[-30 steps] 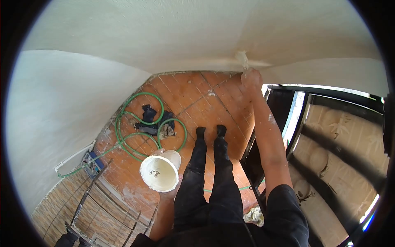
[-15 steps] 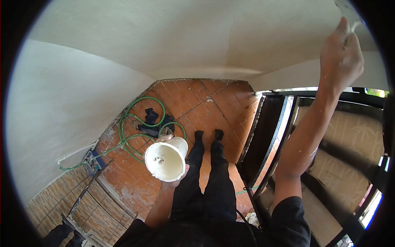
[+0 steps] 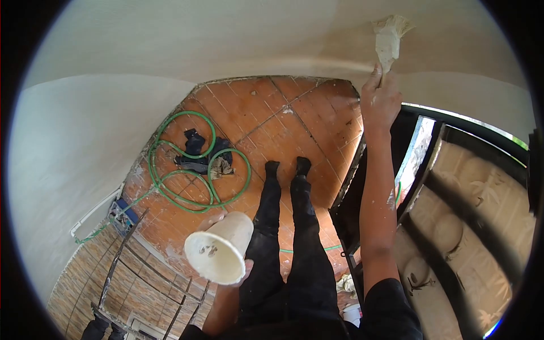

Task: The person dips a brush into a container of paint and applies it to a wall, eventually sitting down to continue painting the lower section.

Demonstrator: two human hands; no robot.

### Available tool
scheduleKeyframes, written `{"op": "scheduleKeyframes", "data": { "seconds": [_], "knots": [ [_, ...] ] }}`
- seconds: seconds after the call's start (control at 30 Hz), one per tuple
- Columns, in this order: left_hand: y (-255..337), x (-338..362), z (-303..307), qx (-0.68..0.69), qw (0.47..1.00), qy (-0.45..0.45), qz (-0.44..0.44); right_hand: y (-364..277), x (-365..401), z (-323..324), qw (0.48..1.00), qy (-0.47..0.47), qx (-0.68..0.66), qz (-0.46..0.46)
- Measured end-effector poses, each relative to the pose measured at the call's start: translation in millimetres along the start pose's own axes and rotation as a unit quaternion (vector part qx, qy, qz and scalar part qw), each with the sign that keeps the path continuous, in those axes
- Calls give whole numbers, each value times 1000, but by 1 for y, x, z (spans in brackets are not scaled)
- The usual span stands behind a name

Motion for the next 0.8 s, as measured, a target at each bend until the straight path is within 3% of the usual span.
{"op": "scheduleKeyframes", "data": {
  "seconds": [0.17,0.23,0.33,0.47,0.53,0.6,0.67,0.73,0.8],
  "knots": [
    [-39,16,-10,-22,999,23,33,25,26,-76,997,-65,0,-33],
    [-48,20,-19,-50,998,13,48,38,34,-113,974,-195,49,-102],
    [-49,20,-29,-86,994,10,60,70,48,-171,950,-275,63,-130],
    [-42,41,-9,-102,989,41,96,70,39,-187,916,-365,79,-147],
    [-37,46,4,-88,986,72,124,53,32,-157,924,-353,93,-110],
    [-17,34,12,-54,993,99,31,23,20,-94,965,-260,34,-13],
    [1,25,16,-34,993,109,11,0,13,-18,993,-108,8,40],
    [12,18,22,-15,993,119,-9,-24,-1,59,999,-29,-37,-27],
    [18,14,26,-41,998,56,-7,-49,-14,119,994,87,61,-14]
  ]
}}
Point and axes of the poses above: each hand's wrist, its own x-axis away from the middle knuckle, its own z-axis out of the back of the hand, y = z × x, the point moved 4 cm from there along -x, towards the middle knuckle, and after that the axes turned 7 degrees about -y, right-handed, at the moved point
